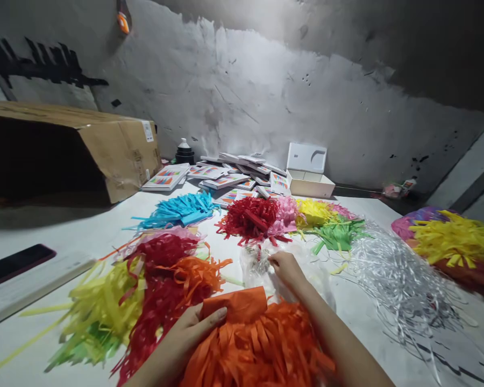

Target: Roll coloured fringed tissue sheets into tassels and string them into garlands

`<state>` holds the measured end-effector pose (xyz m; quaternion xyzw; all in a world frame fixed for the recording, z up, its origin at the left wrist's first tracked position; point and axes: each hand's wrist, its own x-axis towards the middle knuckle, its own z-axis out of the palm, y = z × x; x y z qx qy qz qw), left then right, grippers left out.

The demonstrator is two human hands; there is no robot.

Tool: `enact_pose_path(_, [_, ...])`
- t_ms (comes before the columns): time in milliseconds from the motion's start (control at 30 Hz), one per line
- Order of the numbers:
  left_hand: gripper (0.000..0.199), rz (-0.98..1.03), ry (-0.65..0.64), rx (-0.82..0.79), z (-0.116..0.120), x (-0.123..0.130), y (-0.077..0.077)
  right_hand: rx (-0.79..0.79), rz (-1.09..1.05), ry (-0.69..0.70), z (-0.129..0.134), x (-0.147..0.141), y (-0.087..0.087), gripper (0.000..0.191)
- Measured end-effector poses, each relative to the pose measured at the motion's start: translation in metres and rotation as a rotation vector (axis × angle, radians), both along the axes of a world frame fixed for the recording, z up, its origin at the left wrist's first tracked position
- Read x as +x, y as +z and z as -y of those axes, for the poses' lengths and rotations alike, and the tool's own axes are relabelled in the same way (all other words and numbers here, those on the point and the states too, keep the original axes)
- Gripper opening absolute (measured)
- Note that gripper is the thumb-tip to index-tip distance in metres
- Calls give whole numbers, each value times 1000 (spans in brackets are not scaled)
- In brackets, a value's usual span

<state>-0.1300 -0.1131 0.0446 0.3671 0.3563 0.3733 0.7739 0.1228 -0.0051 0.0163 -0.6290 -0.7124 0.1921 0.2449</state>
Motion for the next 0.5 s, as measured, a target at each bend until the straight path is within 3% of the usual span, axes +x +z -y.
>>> enact_pose_path(100, [50,-10,54,-38,-3,0,-8,-59,154,-47,-43,-19,-3,31])
enact_pose_path(200, [46,0,49,-8,-6,-5,-17,-134,276,-81,-64,-29,-3,32])
enact_pose_path(333, [40,20,54,21,-11,-12,-26,-210,383,-36,-64,-30,-8,32])
enact_pose_path(500, [46,66,122,-95,-9,-14,-27,-174,439,20,-45,-33,-18,31])
